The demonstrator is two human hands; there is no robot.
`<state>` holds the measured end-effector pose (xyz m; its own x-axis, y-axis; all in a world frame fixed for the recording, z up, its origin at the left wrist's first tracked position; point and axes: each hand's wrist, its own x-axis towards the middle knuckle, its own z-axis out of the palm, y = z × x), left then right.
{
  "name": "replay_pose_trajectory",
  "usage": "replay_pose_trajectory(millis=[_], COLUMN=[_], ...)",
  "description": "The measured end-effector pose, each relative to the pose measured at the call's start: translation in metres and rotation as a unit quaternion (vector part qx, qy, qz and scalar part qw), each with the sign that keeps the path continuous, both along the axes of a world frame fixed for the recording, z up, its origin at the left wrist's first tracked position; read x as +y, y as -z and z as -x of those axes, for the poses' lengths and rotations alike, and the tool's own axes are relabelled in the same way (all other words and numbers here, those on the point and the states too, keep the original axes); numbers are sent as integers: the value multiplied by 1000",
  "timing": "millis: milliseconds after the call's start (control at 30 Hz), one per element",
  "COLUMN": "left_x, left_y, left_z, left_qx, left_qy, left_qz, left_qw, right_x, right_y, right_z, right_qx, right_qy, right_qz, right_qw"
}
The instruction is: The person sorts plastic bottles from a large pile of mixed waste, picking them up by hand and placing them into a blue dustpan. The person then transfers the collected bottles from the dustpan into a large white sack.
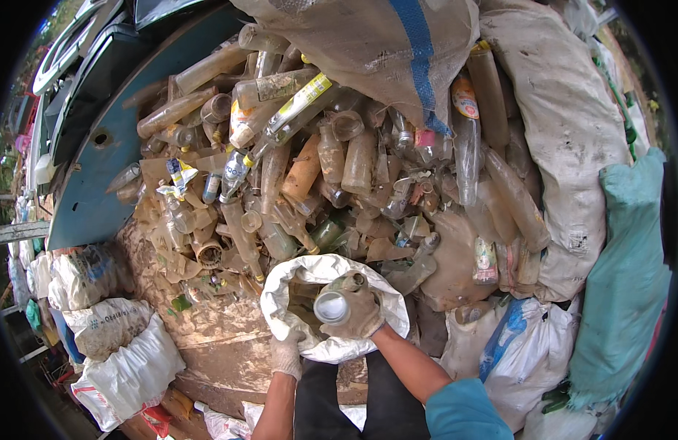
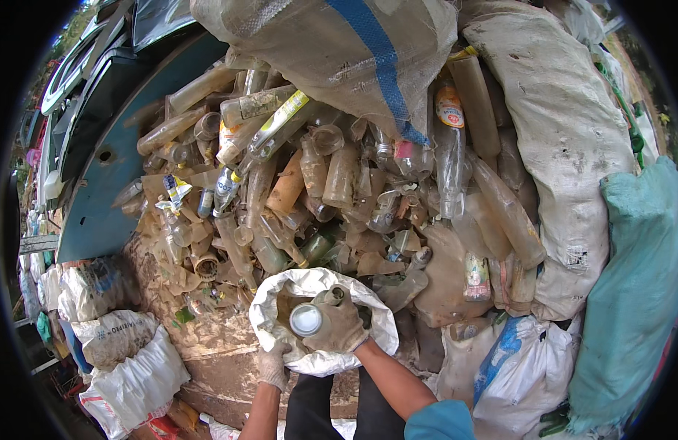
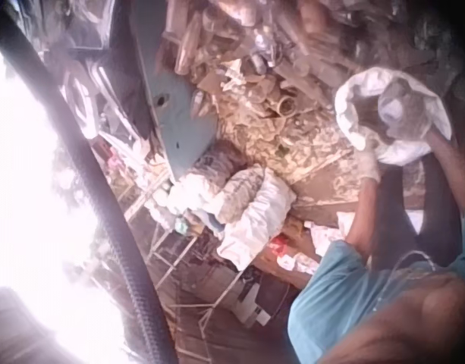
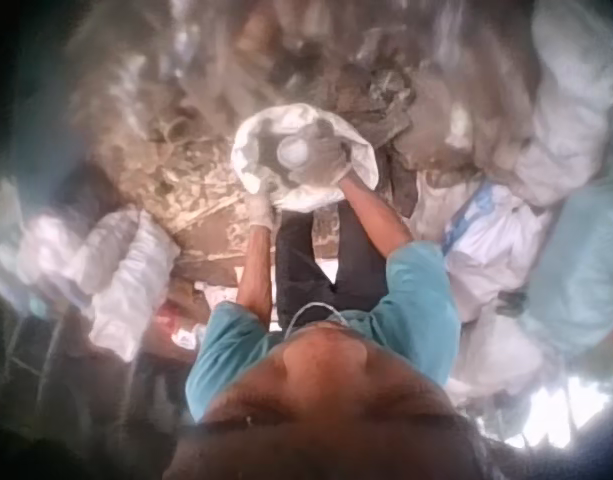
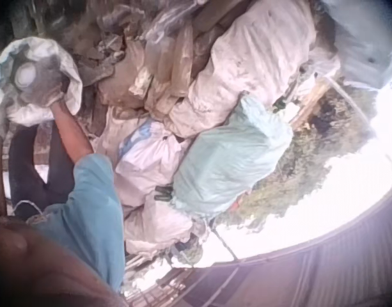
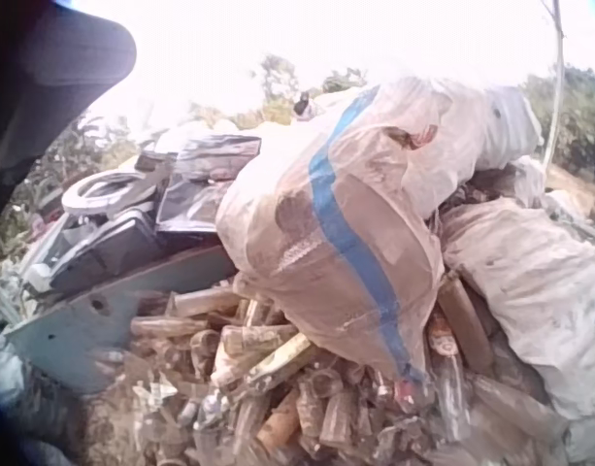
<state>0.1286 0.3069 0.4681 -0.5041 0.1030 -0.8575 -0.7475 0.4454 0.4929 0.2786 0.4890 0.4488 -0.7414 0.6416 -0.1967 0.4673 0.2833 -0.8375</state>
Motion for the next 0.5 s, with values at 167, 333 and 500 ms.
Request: replay_pose_trajectory(millis=[167, 333, 500], left_x=[-20, -33, 16], left_y=[-17, -7, -26], left_z=[25, 42, 39], left_qx=[15, 65, 337], left_qy=[-14, -45, 239], left_qz=[12, 4, 190], left_qw=[1000, 997, 891], right_x=[-22, -34, 43], right_y=[32, 42, 14], right_z=[56, 87, 61], right_qx=[-237, -338, 5], right_qy=[-300, -384, 204], right_qz=[79, 96, 46], right_qw=[921, 854, 978])
